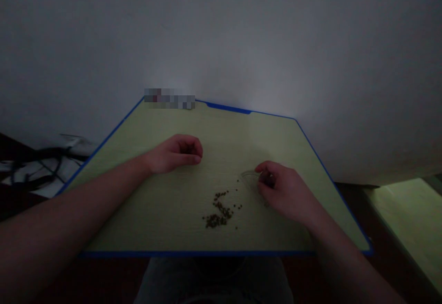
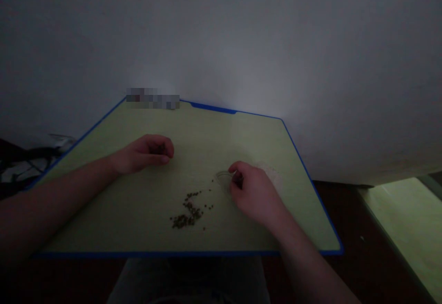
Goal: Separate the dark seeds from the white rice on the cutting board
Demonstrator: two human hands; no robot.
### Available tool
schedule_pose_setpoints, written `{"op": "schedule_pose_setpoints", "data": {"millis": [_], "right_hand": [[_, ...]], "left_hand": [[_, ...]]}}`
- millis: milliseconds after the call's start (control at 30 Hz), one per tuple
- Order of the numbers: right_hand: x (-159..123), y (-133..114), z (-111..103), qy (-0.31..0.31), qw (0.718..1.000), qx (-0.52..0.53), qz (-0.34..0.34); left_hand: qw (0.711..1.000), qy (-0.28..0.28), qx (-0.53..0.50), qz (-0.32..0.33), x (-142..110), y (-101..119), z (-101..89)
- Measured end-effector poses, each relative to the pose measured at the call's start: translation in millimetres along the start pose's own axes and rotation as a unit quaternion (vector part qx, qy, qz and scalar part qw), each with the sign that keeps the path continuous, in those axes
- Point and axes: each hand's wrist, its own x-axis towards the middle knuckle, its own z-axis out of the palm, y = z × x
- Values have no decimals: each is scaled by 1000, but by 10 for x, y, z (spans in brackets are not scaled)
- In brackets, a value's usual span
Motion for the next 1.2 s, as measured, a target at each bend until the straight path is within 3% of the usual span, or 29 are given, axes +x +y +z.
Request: {"op": "schedule_pose_setpoints", "data": {"millis": [133, 467, 733, 900, 1033, 1200], "right_hand": [[-81, 33, 9, 27, 999, 45, 15], [-149, 34, 165, 10, 997, 58, 43], [-97, 344, -36, 60, 990, 33, 120], [-87, 355, -64, 66, 989, 75, 107], [-11, 309, -13, 50, 995, 34, 84], [57, 450, -105, 75, 991, -2, 108]], "left_hand": [[1000, -2, 3, -1, 2, -6, -4], [1000, -4, 3, 6, 6, -25, 0], [1000, -4, -9, -3, 1, -18, 4], [1000, -3, -4, 1, 2, -23, -3], [1000, -7, 3, 3, 2, -26, -12], [1000, -10, 5, 7, 3, -30, -10]]}}
